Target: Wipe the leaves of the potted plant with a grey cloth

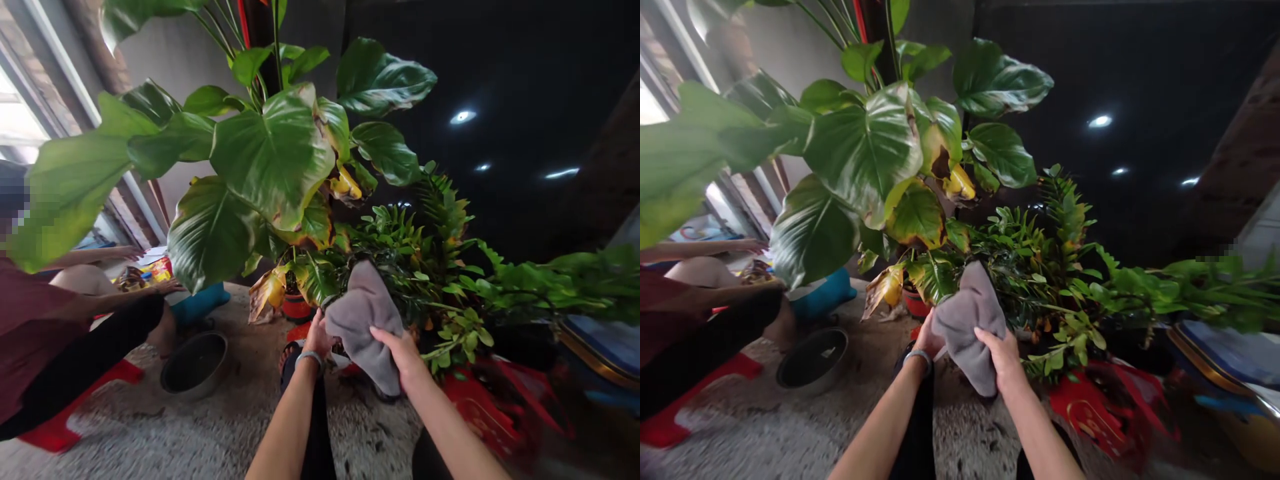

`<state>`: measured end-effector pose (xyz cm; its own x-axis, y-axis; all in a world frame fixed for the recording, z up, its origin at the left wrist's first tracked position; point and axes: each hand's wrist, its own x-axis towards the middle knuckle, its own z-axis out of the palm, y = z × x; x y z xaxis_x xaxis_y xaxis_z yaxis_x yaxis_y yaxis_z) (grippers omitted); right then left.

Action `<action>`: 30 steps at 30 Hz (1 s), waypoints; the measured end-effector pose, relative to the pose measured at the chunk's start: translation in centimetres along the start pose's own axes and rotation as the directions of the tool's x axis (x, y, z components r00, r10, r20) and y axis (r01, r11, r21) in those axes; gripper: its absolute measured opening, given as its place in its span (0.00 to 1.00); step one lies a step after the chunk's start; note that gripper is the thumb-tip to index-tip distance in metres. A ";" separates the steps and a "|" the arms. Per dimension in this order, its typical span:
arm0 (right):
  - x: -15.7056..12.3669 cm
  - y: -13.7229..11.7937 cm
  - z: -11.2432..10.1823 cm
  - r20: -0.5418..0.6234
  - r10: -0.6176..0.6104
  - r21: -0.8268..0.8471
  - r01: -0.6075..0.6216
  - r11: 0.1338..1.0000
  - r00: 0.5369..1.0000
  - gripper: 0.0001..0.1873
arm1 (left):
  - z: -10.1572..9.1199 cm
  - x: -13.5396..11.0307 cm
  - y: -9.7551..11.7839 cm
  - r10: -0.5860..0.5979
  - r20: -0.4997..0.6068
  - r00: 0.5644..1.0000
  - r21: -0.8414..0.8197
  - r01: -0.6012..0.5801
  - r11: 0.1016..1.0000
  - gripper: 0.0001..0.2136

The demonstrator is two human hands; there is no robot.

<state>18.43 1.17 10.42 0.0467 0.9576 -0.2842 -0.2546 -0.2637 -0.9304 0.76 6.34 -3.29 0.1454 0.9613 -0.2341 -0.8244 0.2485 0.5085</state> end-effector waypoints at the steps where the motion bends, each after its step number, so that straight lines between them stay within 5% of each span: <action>1: -0.3 1.4 -0.5 -0.012 0.095 0.004 -0.095 0.995 0.995 0.20 | -0.2 0.0 0.1 -0.015 -0.008 1.000 0.022 0.015 1.000 0.27; 4: -2.5 4.9 -2.7 -0.032 0.304 -0.038 -0.306 0.951 0.952 0.19 | -0.7 -0.2 0.6 -0.020 -0.041 0.999 0.072 0.023 0.997 0.25; 6: -3.9 5.1 -4.1 -0.040 0.295 -0.057 -0.297 0.953 0.955 0.20 | -0.9 -0.3 0.8 -0.018 -0.038 0.999 0.088 0.021 0.996 0.23; 11: -1.8 -2.7 -5.0 -0.235 -0.048 0.090 0.071 0.993 0.971 0.29 | -0.4 -0.7 0.9 -0.007 -0.043 0.999 0.093 0.011 0.996 0.21; 14: 1.0 -5.7 -3.9 -0.269 -0.060 0.305 0.144 0.941 0.961 0.27 | 0.1 -0.8 0.8 0.016 -0.080 0.997 0.082 -0.009 0.997 0.18; 18: 0.3 -1.0 -3.3 -0.174 0.260 0.385 -0.177 0.906 0.950 0.16 | 0.3 -0.8 0.6 0.026 -0.093 0.995 0.090 -0.018 0.996 0.16; 21: -2.8 3.7 -5.1 -0.085 0.324 0.231 -0.298 0.926 0.942 0.17 | 0.1 -0.9 0.7 0.021 -0.091 0.996 0.098 -0.012 0.995 0.16; 24: -4.1 3.1 -7.5 -0.124 0.327 0.211 -0.297 0.931 0.937 0.19 | 0.1 -1.0 0.9 0.021 -0.110 0.994 0.080 -0.012 0.997 0.16; 26: -2.8 -0.3 -8.1 -0.184 0.263 0.244 -0.215 0.946 0.947 0.22 | 0.3 -1.2 0.9 0.024 -0.129 0.991 0.068 -0.015 0.998 0.16; 28: -0.5 -4.2 -7.7 -0.342 0.021 0.313 0.093 0.945 0.940 0.24 | 0.6 -1.3 1.0 0.031 -0.154 0.988 0.061 -0.022 0.998 0.14; 30: 1.8 -6.5 -6.7 -0.417 -0.086 0.362 0.252 0.897 0.905 0.23 | 0.9 -1.3 0.9 0.044 -0.180 0.983 0.058 -0.034 0.998 0.14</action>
<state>26.59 3.85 14.37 0.4666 0.8411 -0.2736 -0.5668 0.0468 -0.8226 0.34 5.39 -1.81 0.0087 0.9342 -0.3567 -0.7956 0.2225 0.5635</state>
